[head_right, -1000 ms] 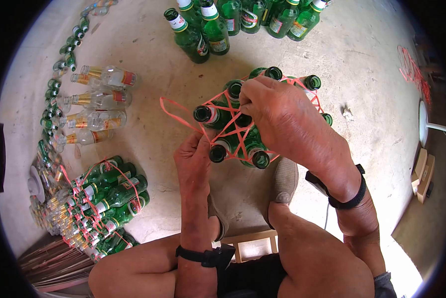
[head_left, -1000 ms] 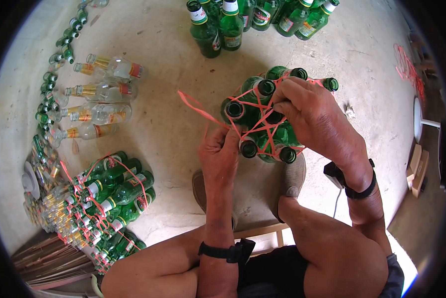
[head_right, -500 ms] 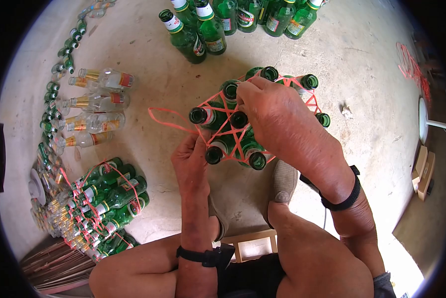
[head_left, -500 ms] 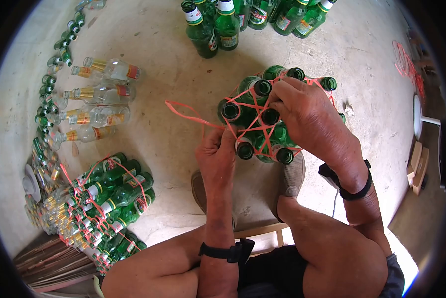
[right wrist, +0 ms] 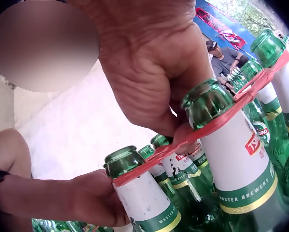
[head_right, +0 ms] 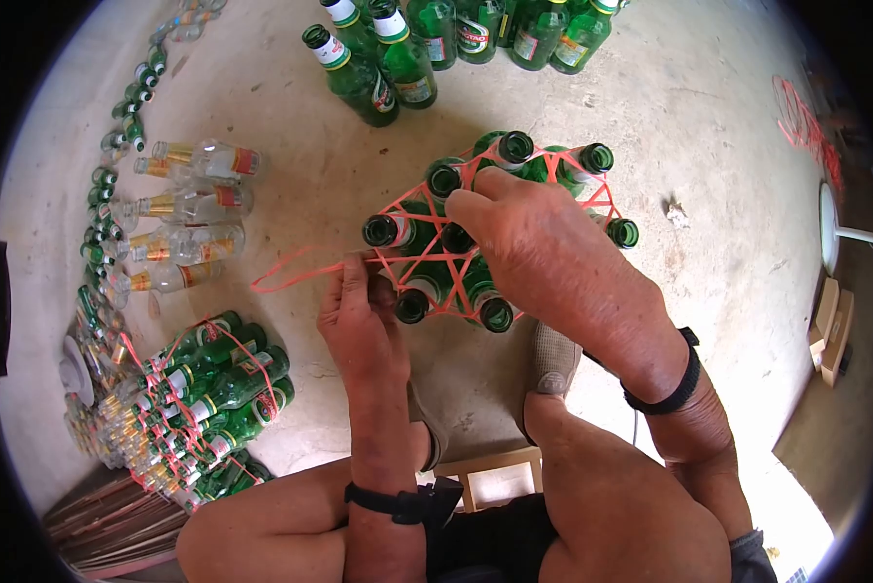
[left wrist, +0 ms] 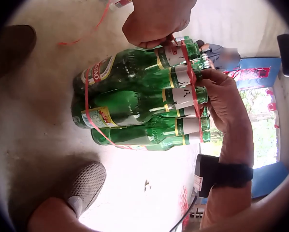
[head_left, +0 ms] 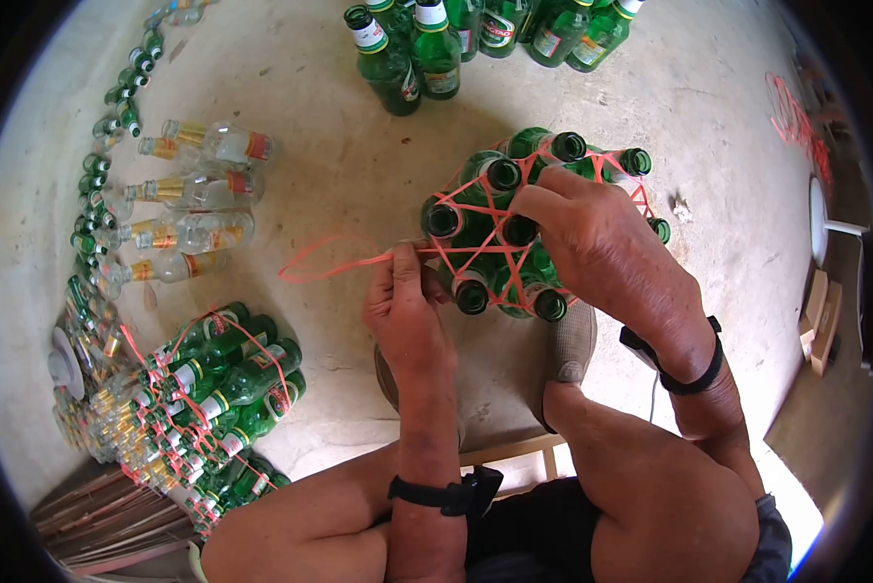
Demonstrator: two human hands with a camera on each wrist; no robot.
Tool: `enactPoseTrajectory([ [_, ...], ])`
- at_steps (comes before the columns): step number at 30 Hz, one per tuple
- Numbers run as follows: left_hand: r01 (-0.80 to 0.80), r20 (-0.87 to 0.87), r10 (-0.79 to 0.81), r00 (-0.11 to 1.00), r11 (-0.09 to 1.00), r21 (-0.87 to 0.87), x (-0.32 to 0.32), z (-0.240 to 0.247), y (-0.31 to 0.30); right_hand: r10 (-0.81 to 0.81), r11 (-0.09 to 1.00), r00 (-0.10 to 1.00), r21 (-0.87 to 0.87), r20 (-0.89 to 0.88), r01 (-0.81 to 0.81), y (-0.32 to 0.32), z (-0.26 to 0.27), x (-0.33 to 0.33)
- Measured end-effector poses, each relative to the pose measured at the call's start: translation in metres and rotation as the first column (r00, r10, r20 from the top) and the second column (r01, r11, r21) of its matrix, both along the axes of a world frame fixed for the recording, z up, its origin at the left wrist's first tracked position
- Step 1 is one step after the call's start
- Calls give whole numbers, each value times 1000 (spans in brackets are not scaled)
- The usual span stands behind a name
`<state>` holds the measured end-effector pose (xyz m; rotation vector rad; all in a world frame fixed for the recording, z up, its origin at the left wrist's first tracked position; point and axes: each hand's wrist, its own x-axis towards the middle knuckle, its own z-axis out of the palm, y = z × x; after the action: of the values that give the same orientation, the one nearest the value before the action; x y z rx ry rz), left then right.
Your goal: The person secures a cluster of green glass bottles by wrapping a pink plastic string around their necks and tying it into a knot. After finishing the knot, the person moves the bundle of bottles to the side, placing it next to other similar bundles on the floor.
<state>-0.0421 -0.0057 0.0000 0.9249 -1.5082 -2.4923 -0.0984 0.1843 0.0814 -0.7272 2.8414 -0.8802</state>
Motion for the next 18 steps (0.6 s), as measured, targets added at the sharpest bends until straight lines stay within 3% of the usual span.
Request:
enactPoseTrajectory([
  [5, 2, -42, 7, 999, 980, 201, 2, -2, -10, -34, 998, 999, 58, 25, 32, 0, 0, 13],
  [8, -56, -67, 79, 995, 954, 293, -5, 9, -4, -54, 998, 998, -40, -19, 53, -1, -3, 24],
  [11, 18, -131, 29, 991, 938, 347, -6, 4, -12, -116, 985, 991, -134, -72, 106, -5, -7, 42],
  [15, 4, -148, 82, 986, 861, 508, -8, 8, -13, -107, 985, 991, -144, -76, 95, -2, 0, 60],
  [18, 2, -151, 97, 984, 834, 551, -10, 14, -12, 74, 997, 991, 20, -109, -73, 0, -5, 60],
])
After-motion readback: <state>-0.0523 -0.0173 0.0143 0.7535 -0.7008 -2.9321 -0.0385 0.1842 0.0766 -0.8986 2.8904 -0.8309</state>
